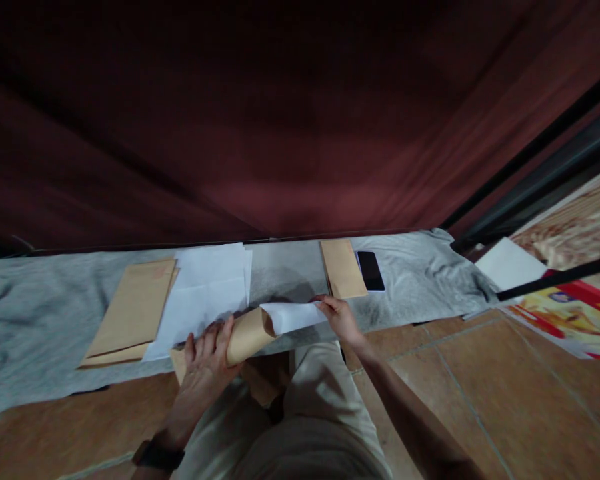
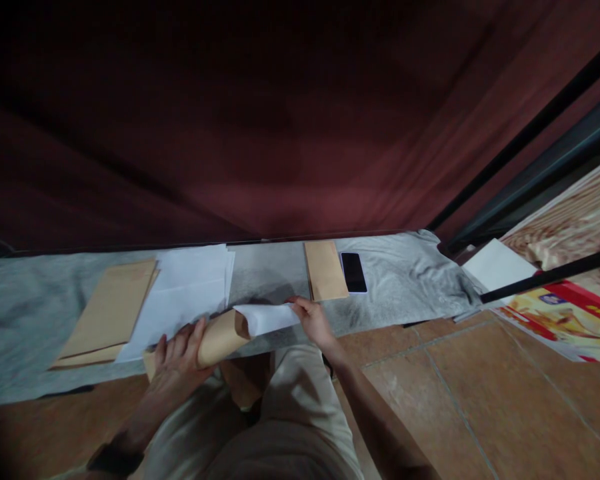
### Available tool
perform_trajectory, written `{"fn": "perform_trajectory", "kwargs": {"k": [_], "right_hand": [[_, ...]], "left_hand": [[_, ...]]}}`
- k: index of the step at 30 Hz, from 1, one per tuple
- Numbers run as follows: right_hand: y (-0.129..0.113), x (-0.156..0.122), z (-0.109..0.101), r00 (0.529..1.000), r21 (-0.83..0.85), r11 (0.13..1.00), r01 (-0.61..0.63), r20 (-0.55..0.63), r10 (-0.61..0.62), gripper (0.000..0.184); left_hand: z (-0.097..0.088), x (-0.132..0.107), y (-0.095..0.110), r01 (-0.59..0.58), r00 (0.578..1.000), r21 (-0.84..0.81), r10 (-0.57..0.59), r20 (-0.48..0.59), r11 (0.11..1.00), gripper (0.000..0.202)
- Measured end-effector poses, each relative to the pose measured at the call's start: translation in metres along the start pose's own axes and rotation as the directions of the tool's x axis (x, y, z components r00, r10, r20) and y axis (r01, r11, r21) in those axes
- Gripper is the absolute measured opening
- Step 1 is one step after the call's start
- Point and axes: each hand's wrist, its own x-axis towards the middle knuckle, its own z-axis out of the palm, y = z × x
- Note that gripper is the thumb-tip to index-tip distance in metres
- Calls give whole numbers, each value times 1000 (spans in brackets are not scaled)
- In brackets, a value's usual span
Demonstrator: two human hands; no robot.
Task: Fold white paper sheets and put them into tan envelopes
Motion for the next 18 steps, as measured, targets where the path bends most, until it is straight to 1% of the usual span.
{"fn": "perform_trajectory", "kwargs": {"k": [5, 9, 11, 15, 18], "right_hand": [[7, -1, -5, 996, -124, 992, -7, 85, 17, 27], [10, -1, -2, 998, -196, 981, -19, 62, 32, 26], [8, -2, 3, 998, -211, 977, -27, 53, 39, 26], [5, -6, 21, 996, -218, 976, -27, 77, 44, 25], [2, -11, 36, 997, -218, 976, 8, 80, 9, 28]], "left_hand": [[1, 0, 0, 1, 1000, 16, -1, 2, 1000, 88], [-2, 2, 4, -24, 1000, 21, 24, -2, 999, 86], [-5, 5, 7, -38, 999, 24, 38, 0, 999, 87], [-13, 13, 17, -78, 997, 34, 78, -1, 996, 90], [-16, 20, 26, -105, 994, 28, 105, -22, 994, 89]]}}
